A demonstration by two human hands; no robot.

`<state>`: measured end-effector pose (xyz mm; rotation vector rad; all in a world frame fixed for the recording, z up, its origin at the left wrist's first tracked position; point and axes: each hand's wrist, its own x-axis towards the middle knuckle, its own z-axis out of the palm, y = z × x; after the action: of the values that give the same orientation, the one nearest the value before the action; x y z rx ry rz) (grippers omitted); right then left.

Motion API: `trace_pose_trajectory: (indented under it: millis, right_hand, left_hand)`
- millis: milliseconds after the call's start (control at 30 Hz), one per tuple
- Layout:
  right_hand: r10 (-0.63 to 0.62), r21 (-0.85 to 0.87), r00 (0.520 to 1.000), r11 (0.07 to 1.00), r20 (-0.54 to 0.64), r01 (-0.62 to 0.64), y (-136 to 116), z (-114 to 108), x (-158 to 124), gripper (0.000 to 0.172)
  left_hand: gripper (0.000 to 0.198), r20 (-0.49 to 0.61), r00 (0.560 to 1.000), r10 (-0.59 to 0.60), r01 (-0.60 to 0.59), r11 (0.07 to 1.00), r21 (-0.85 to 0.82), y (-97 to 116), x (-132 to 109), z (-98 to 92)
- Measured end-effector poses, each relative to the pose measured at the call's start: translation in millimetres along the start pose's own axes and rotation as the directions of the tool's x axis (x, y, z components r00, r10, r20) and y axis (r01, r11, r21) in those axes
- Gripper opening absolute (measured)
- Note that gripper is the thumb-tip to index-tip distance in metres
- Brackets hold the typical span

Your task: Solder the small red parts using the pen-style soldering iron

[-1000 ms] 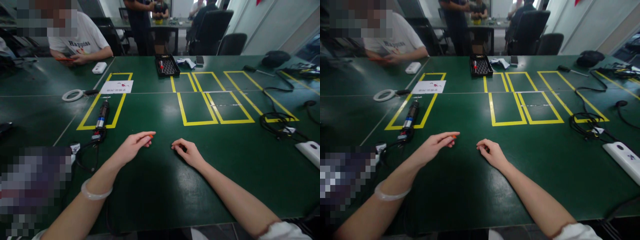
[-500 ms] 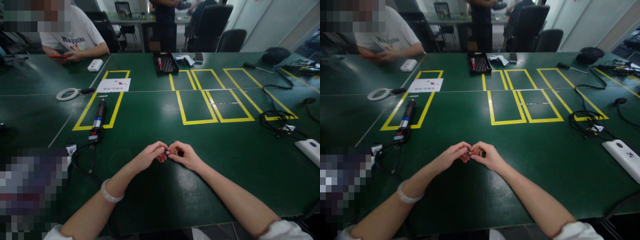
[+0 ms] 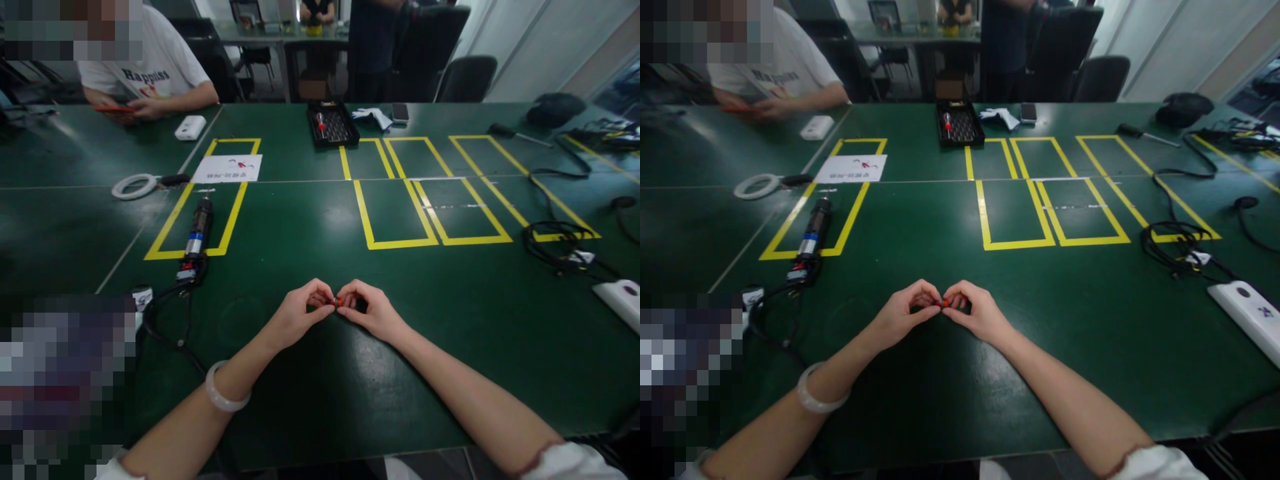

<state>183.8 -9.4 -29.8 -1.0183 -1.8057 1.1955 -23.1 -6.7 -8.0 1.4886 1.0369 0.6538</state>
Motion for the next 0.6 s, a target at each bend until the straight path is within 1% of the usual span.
trace_pose_trajectory:
  millis: [67, 133, 300, 433, 600]
  right_hand:
    - [-0.04, -0.022, 0.999, 0.999, 0.001, 0.04, -1.3, -1.0, -0.4, 0.014]
    - [-0.066, -0.042, 0.998, 0.997, 0.006, 0.067, -2.5, -1.5, -0.8, 0.014]
    - [-0.051, -0.055, 0.999, 0.997, 0.001, 0.051, -2.7, -1.0, -0.1, 0.018]
    - [-0.056, -0.079, 0.998, 0.995, 0.009, 0.056, -1.7, -1.4, 0.0, 0.016]
    - [-0.086, -0.141, 0.995, 0.986, 0.054, 0.093, -3.1, -2.6, -0.5, 0.015]
  left_hand:
    - [0.025, -0.022, 0.999, 0.027, -0.026, 0.999, 0.021, -0.8, -0.2, 0.3]
    - [0.027, -0.025, 0.999, 0.028, -0.027, 1.0, 0.014, -1.0, -0.1, 0.6]
    - [0.025, -0.021, 0.999, 0.031, -0.031, 0.999, 0.033, 0.0, 0.2, 0.3]
    - [0.023, -0.002, 0.999, 0.051, -0.051, 0.997, 0.06, 1.1, -0.3, -0.8]
    - [0.02, 0.046, 0.997, 0.059, -0.064, 0.989, 0.135, 2.9, -1.5, -1.7]
